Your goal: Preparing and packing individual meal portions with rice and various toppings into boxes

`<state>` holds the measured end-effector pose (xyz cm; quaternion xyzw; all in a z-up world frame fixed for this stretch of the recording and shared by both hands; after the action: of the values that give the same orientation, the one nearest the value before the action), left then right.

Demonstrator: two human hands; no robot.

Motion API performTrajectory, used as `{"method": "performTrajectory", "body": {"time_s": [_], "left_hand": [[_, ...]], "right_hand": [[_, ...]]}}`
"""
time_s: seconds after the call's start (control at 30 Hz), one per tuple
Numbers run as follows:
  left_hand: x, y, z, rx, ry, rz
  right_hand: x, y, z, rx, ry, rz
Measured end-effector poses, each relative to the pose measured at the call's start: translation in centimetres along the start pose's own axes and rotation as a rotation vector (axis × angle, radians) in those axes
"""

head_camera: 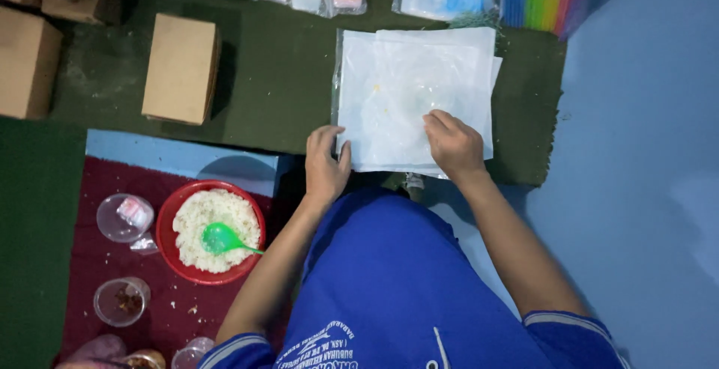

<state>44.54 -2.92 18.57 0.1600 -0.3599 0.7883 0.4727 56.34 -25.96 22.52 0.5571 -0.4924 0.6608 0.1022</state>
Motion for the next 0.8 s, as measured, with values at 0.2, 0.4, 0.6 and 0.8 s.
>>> {"method": "performTrajectory", "body": {"time_s": [0.2, 0.4, 0.6, 0.8], "left_hand": [[0.7, 1.2, 4.1, -0.258, -0.196, -0.168], [-1.9, 1.2, 2.0, -0.065, -0.326, -0.516], [-1.7, 0.8, 2.5, -0.078, -0.263, -0.502], [-2.4, 0.2, 1.8, -0.069, -0.251, -0.527]], "right_hand": [[1.8, -0.2, -0.4, -0.024, -0.057, 0.059], [1.0, 2.6, 1.0, -0.352, -0.221, -0.315], [-0.4, 4.8, 1.3, -0.541, -0.066, -0.518], [-2.4, 7.1, 3.7, -0.736, -0.025, -0.585]]}}
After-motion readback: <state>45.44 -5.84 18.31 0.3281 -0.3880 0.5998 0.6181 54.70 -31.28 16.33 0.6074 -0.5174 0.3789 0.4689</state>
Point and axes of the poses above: each hand's wrist, its own y-axis away from the middle knuckle, its own x-axis out of the back of the hand, z = x × y, the point moved 10 cm from there along -y, towards the middle knuckle, and after that the axes turned 12 degrees about -x, right-handed, at the moved point
